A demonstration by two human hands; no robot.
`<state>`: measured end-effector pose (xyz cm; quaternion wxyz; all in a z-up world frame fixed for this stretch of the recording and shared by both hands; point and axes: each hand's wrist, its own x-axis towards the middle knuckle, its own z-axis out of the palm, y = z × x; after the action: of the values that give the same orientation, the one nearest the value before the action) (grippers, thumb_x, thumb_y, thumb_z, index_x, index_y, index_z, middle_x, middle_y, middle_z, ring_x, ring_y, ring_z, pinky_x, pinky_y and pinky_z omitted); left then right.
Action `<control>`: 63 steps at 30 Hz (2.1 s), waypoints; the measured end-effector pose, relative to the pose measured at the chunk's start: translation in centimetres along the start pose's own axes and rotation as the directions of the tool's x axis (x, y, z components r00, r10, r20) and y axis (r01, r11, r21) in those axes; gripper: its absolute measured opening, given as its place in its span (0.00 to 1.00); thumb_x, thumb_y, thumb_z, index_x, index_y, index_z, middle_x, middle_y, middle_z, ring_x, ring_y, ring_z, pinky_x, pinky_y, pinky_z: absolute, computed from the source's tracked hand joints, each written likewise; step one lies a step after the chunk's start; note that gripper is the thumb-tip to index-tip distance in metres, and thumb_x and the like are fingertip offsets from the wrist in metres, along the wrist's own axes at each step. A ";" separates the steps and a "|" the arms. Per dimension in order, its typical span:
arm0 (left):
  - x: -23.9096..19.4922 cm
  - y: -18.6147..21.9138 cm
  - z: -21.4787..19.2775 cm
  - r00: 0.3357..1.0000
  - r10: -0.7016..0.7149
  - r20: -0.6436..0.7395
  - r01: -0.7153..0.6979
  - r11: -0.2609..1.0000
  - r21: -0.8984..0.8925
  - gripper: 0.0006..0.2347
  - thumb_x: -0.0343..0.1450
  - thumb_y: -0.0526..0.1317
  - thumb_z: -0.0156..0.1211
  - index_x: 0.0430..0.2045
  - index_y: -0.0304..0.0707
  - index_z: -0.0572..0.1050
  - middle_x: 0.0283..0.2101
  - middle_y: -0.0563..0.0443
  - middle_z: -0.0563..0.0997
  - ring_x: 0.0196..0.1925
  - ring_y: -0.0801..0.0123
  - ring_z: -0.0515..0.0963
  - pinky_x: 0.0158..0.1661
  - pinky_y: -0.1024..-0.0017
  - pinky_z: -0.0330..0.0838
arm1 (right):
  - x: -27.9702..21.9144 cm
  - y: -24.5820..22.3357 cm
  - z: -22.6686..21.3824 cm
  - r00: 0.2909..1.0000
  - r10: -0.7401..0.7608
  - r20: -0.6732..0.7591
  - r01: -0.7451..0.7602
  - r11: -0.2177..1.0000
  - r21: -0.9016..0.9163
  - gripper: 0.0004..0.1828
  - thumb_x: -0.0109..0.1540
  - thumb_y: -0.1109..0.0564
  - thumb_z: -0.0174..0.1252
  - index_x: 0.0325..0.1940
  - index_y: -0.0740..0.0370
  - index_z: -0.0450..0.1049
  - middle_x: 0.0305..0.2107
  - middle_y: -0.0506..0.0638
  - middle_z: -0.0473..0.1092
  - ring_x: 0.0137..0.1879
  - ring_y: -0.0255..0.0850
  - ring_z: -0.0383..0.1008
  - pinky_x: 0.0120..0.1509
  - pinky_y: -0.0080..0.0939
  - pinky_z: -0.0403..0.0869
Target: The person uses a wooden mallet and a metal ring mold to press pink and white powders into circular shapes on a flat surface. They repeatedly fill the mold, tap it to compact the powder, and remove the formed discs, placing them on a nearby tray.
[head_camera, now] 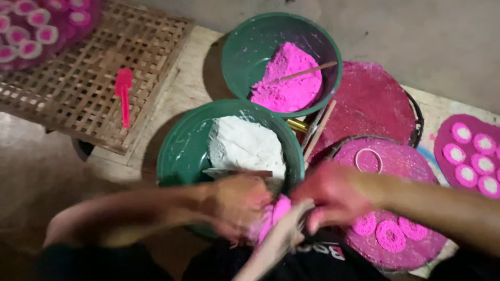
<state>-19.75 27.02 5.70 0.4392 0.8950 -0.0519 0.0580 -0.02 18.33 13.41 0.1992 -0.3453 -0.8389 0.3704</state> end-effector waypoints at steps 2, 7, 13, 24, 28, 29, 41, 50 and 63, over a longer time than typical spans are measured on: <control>-3.6 -0.8 -2.3 0.962 -0.014 0.274 -0.048 0.974 0.220 0.10 0.70 0.46 0.55 0.35 0.40 0.76 0.25 0.43 0.78 0.29 0.51 0.78 0.28 0.53 0.73 | -1.9 0.5 2.9 0.999 0.008 0.034 -0.010 0.998 0.061 0.23 0.72 0.40 0.53 0.38 0.63 0.70 0.29 0.56 0.69 0.37 0.57 0.74 0.39 0.55 0.69; -7.3 -4.5 -1.5 0.937 -0.168 0.305 0.119 0.978 0.172 0.15 0.73 0.52 0.50 0.36 0.44 0.80 0.23 0.43 0.79 0.26 0.51 0.81 0.29 0.54 0.76 | -4.8 1.5 6.4 0.998 0.036 0.052 -0.051 0.948 0.315 0.24 0.75 0.42 0.48 0.41 0.66 0.70 0.29 0.58 0.69 0.38 0.56 0.75 0.41 0.55 0.70; -11.8 -9.4 -10.6 0.662 -0.749 -0.011 0.645 0.578 -0.500 0.21 0.74 0.41 0.61 0.59 0.23 0.78 0.42 0.03 0.70 0.39 0.13 0.66 0.42 0.29 0.57 | -7.0 -0.2 1.6 0.939 -0.091 -0.331 -0.162 0.732 -0.662 0.11 0.58 0.49 0.60 0.36 0.59 0.74 0.26 0.50 0.70 0.31 0.45 0.73 0.34 0.47 0.70; -5.5 -13.5 3.3 0.890 -0.429 0.154 0.339 0.397 -0.853 0.14 0.69 0.34 0.63 0.47 0.26 0.78 0.34 0.44 0.80 0.34 0.64 0.81 0.35 0.65 0.77 | -5.3 4.5 -0.8 0.830 -0.203 -0.519 -0.436 0.344 -0.831 0.21 0.60 0.56 0.65 0.57 0.56 0.76 0.45 0.54 0.69 0.54 0.48 0.67 0.56 0.49 0.69; -5.5 -14.7 3.8 0.811 -0.585 -0.029 0.306 0.465 -0.831 0.10 0.69 0.34 0.66 0.40 0.26 0.79 0.31 0.50 0.81 0.31 0.68 0.81 0.33 0.66 0.78 | -3.5 3.5 4.4 0.545 0.224 -0.808 -0.222 0.968 0.119 0.32 0.65 0.60 0.48 0.76 0.58 0.60 0.65 0.54 0.60 0.73 0.46 0.64 0.75 0.47 0.69; -5.6 -14.8 3.6 0.803 -0.593 -0.059 0.267 0.446 -0.855 0.09 0.70 0.34 0.67 0.39 0.24 0.79 0.31 0.47 0.81 0.32 0.67 0.81 0.34 0.66 0.78 | -3.2 3.8 5.9 0.549 0.346 -0.761 -0.081 0.928 0.363 0.34 0.63 0.61 0.49 0.76 0.61 0.59 0.65 0.55 0.61 0.73 0.46 0.63 0.75 0.47 0.67; -6.8 -16.5 0.2 0.840 -0.516 -0.168 0.246 0.637 -0.730 0.10 0.68 0.32 0.66 0.43 0.33 0.79 0.38 0.53 0.82 0.38 0.72 0.82 0.39 0.70 0.78 | -1.4 11.7 9.9 0.427 0.757 -0.495 0.449 0.297 0.843 0.30 0.62 0.62 0.54 0.69 0.73 0.63 0.60 0.65 0.70 0.64 0.53 0.73 0.68 0.47 0.73; -7.2 -16.5 1.1 0.801 -0.599 -0.029 0.240 0.364 -0.900 0.11 0.65 0.32 0.65 0.41 0.36 0.79 0.32 0.52 0.82 0.33 0.69 0.82 0.34 0.67 0.78 | -4.1 9.7 -0.6 0.058 -0.502 -0.863 -0.486 0.740 -0.464 0.14 0.65 0.65 0.52 0.52 0.71 0.77 0.53 0.59 0.69 0.58 0.54 0.73 0.64 0.53 0.75; -8.1 -16.8 0.8 0.855 -0.511 -0.088 0.127 0.371 -0.920 0.11 0.67 0.31 0.65 0.42 0.30 0.78 0.33 0.47 0.82 0.34 0.66 0.82 0.38 0.65 0.79 | -2.1 3.8 5.2 0.631 -0.334 -0.700 -0.513 0.497 -0.700 0.23 0.66 0.67 0.56 0.58 0.44 0.84 0.69 0.60 0.58 0.74 0.52 0.51 0.78 0.54 0.54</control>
<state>-25.28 36.94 -9.17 0.8454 0.4916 0.1850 0.0967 -0.02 16.19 6.99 0.3129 -0.5667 -0.7113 -0.2739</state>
